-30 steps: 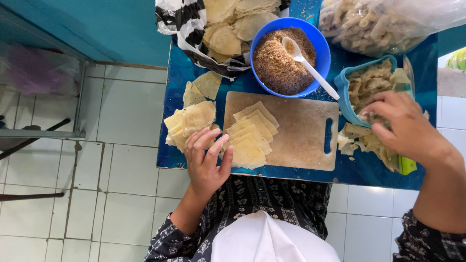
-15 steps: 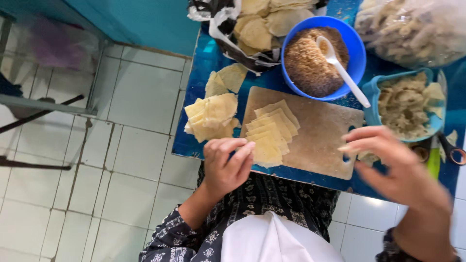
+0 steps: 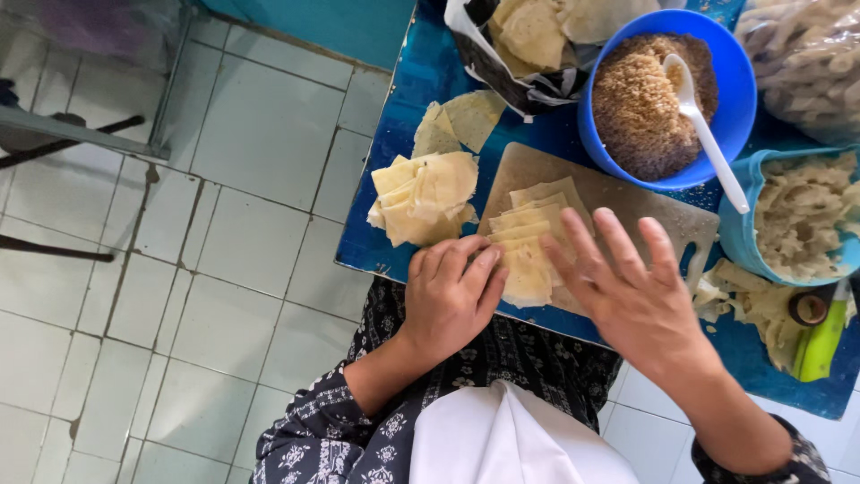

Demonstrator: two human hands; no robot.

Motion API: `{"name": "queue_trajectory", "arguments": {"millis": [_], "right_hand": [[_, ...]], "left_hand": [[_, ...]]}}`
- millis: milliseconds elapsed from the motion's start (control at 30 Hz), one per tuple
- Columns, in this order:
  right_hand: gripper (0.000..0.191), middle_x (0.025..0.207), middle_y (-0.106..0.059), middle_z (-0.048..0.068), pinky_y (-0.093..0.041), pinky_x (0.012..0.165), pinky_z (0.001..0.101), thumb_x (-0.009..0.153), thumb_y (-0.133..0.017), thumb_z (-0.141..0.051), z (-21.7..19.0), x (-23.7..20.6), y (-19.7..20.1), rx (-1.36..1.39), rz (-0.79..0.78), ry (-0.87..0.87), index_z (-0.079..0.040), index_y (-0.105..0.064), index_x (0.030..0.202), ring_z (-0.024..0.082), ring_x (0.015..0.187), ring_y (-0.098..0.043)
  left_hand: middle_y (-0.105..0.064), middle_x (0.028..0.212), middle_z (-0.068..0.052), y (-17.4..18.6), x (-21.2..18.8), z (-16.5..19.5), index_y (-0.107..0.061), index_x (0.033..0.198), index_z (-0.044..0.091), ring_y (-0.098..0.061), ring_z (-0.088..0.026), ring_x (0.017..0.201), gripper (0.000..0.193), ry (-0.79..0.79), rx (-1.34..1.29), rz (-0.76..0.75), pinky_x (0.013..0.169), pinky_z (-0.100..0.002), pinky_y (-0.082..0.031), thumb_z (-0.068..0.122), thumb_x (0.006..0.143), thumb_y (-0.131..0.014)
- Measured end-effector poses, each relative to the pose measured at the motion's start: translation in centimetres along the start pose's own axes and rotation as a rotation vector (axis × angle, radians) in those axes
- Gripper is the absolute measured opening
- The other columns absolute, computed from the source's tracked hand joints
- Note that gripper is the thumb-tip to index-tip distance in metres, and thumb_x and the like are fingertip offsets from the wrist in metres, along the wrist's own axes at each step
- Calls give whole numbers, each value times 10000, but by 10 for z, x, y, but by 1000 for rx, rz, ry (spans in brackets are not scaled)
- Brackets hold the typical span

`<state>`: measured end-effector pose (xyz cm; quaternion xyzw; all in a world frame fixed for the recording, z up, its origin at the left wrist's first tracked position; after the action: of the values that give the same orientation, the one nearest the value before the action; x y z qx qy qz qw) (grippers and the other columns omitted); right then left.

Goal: The person folds thin square dough sheets in half into triangular pieces one at a time and stacks the folded pieces on a cutting board. They occasionally pick up a spoon from a bowl of brown powder and handle scraps from a side bowl while working through the stack of sheets.

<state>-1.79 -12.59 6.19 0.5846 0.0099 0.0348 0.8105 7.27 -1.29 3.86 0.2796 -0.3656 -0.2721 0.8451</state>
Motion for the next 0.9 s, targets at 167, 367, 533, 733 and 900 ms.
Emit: {"name": "queue_trajectory", "arguments": {"millis": [167, 367, 533, 733, 900], "right_hand": [[622, 1637, -391, 89, -234, 1253, 523, 924, -606, -92, 10, -7, -5, 173, -39, -68, -241, -504, 1519, 303, 1510, -368], [729, 1644, -363, 52, -193, 1223, 581, 941, -601, -213, -15, 1, -17, -159, -71, 73, -312, -368, 1625, 306, 1496, -341], [777, 1668, -350, 37, -183, 1224, 582, 944, -604, -173, -1, 3, -20, -387, -104, 53, -369, -338, 1647, 301, 1516, -318], [687, 1662, -356, 94, -211, 1231, 612, 1010, -602, -172, -8, -2, -9, -145, 9, 43, -293, -388, 1651, 337, 1542, -289], [672, 1654, -366, 65, -220, 1212, 619, 982, -592, -223, -20, -5, -20, -225, -50, 101, -252, -415, 1630, 311, 1519, -296]], "left_hand": [[-650, 1198, -40, -2, -1, 1, -712, 1174, 94, -613, -251, 1121, 253, -11, 3, -5, 977, -411, -447, 215, 956, -758], [-643, 1200, -41, -4, -1, 1, -710, 1177, 100, -608, -254, 1130, 256, -18, 30, -8, 980, -413, -442, 236, 962, -742], [-644, 1203, -43, -4, 0, 2, -704, 1180, 98, -609, -254, 1134, 251, -30, 30, -12, 981, -412, -445, 232, 970, -736], [-641, 1218, -50, -4, 0, 3, -699, 1190, 88, -611, -253, 1130, 255, -46, 23, -11, 966, -409, -446, 225, 976, -729], [-639, 1215, -51, -5, 0, 3, -700, 1189, 90, -609, -256, 1128, 255, -45, 27, -19, 969, -409, -449, 227, 976, -725]]}}
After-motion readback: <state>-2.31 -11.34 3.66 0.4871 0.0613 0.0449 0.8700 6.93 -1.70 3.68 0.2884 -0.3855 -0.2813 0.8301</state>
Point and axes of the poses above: each hand's wrist, its own x-axis towards the middle knuckle, its own y-axis out of the back of the hand, z = x × y, the point moved 10 cm from there along x, towards the middle knuckle
